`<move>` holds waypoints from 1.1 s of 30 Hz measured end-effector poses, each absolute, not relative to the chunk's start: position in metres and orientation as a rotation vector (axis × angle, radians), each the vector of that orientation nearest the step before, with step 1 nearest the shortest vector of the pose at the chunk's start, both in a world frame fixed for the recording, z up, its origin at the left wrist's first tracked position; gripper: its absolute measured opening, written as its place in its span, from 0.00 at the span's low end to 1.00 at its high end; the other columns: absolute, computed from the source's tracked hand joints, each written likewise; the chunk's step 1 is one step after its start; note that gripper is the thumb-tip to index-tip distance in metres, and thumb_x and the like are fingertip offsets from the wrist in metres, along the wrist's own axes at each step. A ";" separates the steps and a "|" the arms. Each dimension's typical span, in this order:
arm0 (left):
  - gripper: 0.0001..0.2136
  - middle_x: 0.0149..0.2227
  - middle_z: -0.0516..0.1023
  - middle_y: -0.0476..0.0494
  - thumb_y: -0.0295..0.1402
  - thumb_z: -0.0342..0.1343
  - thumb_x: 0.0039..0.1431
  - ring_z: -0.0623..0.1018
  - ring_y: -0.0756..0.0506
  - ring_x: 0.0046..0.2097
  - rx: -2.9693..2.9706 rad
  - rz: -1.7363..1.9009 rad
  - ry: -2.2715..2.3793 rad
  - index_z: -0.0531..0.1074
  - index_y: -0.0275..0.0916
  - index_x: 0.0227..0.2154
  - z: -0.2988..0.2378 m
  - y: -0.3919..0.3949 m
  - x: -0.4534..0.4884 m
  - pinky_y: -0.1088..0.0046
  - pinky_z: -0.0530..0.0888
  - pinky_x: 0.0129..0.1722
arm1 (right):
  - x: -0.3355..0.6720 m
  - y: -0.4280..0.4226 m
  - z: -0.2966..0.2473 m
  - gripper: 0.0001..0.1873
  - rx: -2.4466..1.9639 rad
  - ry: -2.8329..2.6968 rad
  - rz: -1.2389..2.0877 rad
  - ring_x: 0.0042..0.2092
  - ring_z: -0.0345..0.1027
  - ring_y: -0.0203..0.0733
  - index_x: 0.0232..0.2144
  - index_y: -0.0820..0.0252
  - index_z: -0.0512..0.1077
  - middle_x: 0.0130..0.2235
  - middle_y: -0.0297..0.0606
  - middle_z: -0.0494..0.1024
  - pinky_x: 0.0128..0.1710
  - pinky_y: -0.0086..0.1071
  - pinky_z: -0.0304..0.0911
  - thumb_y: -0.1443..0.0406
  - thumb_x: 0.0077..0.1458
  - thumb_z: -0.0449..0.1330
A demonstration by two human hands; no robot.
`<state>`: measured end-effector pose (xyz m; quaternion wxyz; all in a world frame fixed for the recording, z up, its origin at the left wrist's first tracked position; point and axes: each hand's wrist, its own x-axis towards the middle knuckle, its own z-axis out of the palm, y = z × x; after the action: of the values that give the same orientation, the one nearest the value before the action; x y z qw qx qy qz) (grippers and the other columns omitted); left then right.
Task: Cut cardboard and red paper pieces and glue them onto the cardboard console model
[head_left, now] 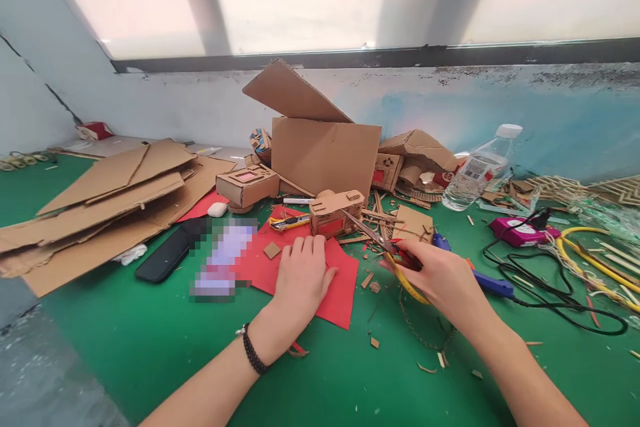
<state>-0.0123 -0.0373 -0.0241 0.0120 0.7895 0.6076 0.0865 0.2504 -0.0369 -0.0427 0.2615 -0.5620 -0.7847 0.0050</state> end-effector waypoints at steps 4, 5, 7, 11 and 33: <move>0.20 0.53 0.78 0.33 0.36 0.61 0.66 0.76 0.33 0.55 2.445 0.240 1.868 0.68 0.35 0.58 -0.025 -0.034 -0.012 0.54 0.73 0.52 | 0.252 -0.037 -0.045 0.17 -1.482 -2.129 -0.019 0.29 0.76 0.41 0.40 0.53 0.78 0.30 0.33 0.82 0.25 0.29 0.60 0.48 0.65 0.60; 0.21 0.53 0.78 0.33 0.35 0.61 0.67 0.76 0.33 0.55 2.457 0.243 1.852 0.68 0.35 0.59 -0.026 -0.032 -0.014 0.54 0.73 0.52 | 0.252 -0.038 -0.044 0.17 -1.483 -2.130 -0.025 0.29 0.76 0.42 0.39 0.53 0.78 0.30 0.33 0.82 0.25 0.29 0.60 0.48 0.65 0.60; 0.19 0.53 0.79 0.34 0.34 0.59 0.68 0.76 0.33 0.55 2.497 0.258 1.794 0.69 0.37 0.59 -0.031 -0.027 -0.016 0.55 0.73 0.52 | 0.252 -0.038 -0.043 0.16 -1.488 -2.122 -0.028 0.29 0.77 0.42 0.40 0.52 0.78 0.30 0.33 0.82 0.26 0.30 0.60 0.49 0.64 0.61; 0.11 0.49 0.81 0.38 0.31 0.54 0.70 0.78 0.36 0.51 2.549 0.358 1.647 0.74 0.39 0.52 -0.036 -0.017 -0.027 0.57 0.74 0.50 | 0.250 -0.039 -0.044 0.13 -1.490 -2.142 0.008 0.32 0.78 0.44 0.41 0.52 0.78 0.33 0.35 0.83 0.27 0.31 0.62 0.52 0.64 0.62; 0.20 0.32 0.76 0.49 0.43 0.61 0.63 0.75 0.48 0.33 1.669 0.691 1.043 0.74 0.40 0.55 0.010 -0.015 -0.040 0.72 0.71 0.33 | 0.158 -0.028 -0.008 0.28 -1.146 -1.249 1.231 0.39 0.72 0.43 0.30 0.54 0.66 0.39 0.37 0.80 0.41 0.36 0.70 0.46 0.42 0.76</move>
<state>-0.0404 -0.0152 0.0103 0.5038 0.6911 0.4321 0.2863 0.1579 -0.0280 -0.0084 0.4997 -0.4739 -0.5164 0.5090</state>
